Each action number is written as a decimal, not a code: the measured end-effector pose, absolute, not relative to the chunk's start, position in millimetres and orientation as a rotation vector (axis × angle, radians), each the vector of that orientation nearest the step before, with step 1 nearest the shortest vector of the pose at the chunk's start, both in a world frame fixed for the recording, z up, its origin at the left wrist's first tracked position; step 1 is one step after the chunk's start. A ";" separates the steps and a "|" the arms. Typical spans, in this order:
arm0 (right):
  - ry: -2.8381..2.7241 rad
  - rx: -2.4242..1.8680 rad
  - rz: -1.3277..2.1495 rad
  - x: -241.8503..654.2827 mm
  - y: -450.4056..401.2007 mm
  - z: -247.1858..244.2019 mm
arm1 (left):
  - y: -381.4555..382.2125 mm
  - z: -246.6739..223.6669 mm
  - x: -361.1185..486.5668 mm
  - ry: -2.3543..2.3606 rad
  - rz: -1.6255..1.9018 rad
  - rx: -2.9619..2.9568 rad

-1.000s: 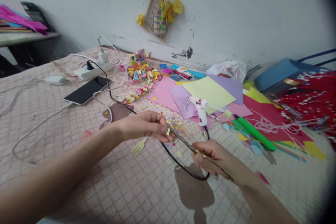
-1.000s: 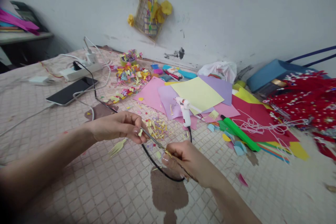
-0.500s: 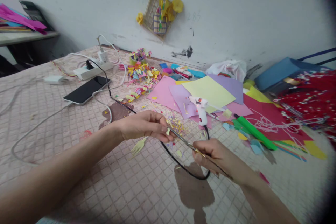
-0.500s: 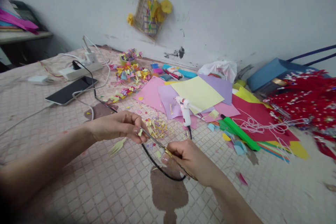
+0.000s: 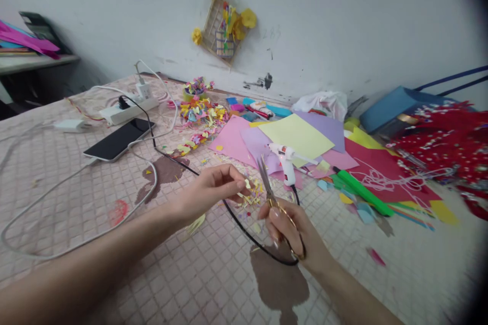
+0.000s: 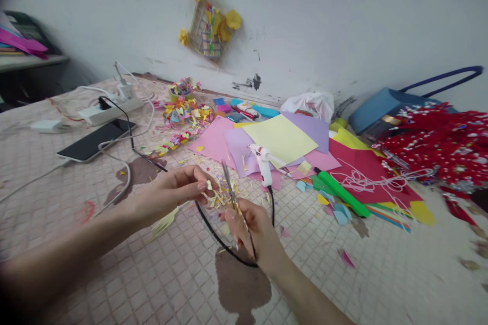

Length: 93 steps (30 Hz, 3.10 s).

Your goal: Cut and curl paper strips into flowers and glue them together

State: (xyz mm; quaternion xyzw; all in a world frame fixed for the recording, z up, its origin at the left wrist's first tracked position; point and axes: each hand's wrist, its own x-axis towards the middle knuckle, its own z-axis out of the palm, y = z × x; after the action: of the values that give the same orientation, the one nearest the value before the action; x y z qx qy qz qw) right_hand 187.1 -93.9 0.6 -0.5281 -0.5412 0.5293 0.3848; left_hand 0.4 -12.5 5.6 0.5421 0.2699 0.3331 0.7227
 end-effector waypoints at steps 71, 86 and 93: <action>-1.501 -1.383 1.255 168.4 -99.4 -4.1 | -24.3 9.7 6.8 0.736 0.970 1.150; -1.536 -1.453 1.178 167.4 -98.8 -10.7 | -27.6 9.3 9.9 0.784 1.022 1.115; -1.545 -1.466 1.175 166.7 -97.9 -12.0 | -27.1 5.9 10.7 0.799 1.038 1.115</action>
State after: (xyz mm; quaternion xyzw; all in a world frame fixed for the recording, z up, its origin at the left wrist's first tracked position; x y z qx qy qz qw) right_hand 166.7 -97.9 -12.0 -0.5651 -0.5957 0.4531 0.3472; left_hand 10.7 -27.1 5.9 0.4911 0.3521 0.4574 0.6524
